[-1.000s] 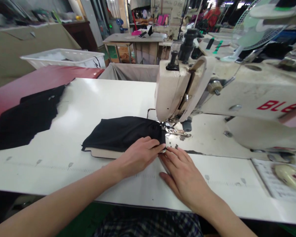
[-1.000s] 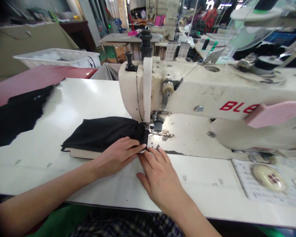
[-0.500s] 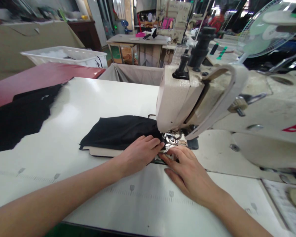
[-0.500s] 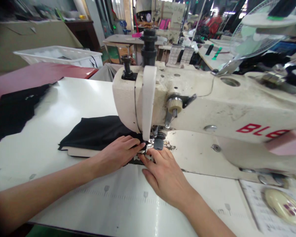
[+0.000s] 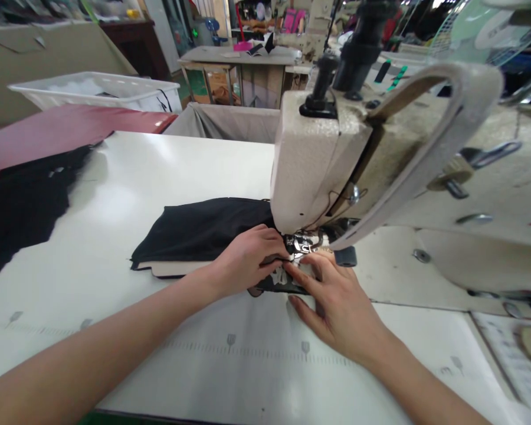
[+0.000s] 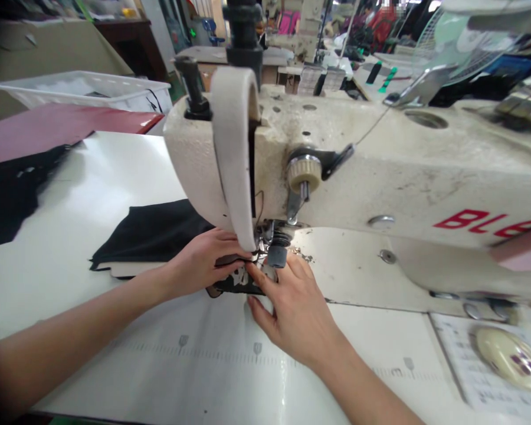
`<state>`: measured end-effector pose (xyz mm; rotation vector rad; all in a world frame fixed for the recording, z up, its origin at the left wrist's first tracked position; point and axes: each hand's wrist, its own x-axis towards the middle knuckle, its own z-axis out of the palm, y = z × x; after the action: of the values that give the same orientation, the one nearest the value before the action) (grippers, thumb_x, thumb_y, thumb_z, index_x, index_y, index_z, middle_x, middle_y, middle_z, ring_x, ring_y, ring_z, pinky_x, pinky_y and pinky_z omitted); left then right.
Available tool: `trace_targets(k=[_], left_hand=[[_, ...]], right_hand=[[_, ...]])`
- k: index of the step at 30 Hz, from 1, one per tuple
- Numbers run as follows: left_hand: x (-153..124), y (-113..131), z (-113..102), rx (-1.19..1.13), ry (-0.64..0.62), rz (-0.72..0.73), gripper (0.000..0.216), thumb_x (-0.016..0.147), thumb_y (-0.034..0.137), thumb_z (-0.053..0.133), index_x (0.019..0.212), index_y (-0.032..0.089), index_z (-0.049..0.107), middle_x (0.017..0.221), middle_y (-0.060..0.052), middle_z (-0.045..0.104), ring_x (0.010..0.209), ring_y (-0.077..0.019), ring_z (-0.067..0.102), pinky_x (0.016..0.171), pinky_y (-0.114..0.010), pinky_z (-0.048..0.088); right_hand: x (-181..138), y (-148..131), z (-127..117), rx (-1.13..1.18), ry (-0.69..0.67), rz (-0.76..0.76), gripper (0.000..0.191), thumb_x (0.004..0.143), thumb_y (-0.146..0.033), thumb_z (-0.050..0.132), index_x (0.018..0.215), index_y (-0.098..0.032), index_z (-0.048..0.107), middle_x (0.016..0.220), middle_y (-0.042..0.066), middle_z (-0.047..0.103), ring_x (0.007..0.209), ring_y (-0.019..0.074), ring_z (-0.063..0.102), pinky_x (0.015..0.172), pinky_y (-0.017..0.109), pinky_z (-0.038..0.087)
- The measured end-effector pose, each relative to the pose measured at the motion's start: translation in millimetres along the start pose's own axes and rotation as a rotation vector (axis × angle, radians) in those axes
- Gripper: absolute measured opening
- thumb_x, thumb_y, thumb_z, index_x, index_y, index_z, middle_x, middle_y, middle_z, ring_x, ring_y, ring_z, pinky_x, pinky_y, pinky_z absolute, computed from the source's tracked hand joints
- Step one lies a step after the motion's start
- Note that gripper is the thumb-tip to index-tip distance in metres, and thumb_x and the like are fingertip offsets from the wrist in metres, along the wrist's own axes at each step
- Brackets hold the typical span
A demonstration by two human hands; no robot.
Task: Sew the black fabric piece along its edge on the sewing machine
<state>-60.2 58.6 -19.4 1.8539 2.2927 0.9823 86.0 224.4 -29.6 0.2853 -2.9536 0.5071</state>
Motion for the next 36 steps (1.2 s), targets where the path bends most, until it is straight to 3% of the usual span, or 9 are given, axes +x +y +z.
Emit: trace_targets(k=[9,20,26,36], left_hand=[[-7,-1,10,0.12,0.094,0.117,0.017,0.093,0.016,0.05,0.091,0.012,0.066,0.095,-0.006,0.065,0.094,-0.018,0.058,0.088,-0.033,0.048],[-5,1,12,0.223,0.101,0.178,0.022,0.094,0.015,0.046,0.087,0.011,0.065,0.091,-0.006,0.064,0.088,-0.0181,0.058,0.083,-0.031,0.051],[-5,3,12,0.257,0.085,0.169,0.019,0.093,0.014,0.047,0.088,0.011,0.065,0.091,-0.007,0.063,0.089,-0.0181,0.057,0.084,-0.032,0.052],[-3,-2,12,0.315,0.039,0.188,0.029,0.097,0.017,0.039,0.087,0.009,0.065,0.089,-0.009,0.063,0.09,-0.019,0.058,0.084,-0.033,0.052]], right_hand=[[1,0,-1,0.038,0.034,-0.014,0.042,0.088,-0.025,0.053,0.129,-0.022,0.051,0.125,0.011,0.048,0.116,0.0302,0.044,0.095,0.051,0.043],[0,2,0,0.07,0.055,-0.032,0.038,0.09,-0.025,0.05,0.127,-0.024,0.053,0.126,0.009,0.048,0.113,0.028,0.046,0.094,0.049,0.043],[-2,4,1,0.186,0.101,0.021,0.039,0.089,-0.019,0.047,0.127,-0.019,0.053,0.113,0.013,0.052,0.103,0.0264,0.051,0.086,0.045,0.048],[9,7,-7,0.08,0.037,0.005,0.041,0.084,-0.015,0.048,0.124,-0.021,0.053,0.113,0.011,0.053,0.098,0.0266,0.054,0.081,0.042,0.048]])
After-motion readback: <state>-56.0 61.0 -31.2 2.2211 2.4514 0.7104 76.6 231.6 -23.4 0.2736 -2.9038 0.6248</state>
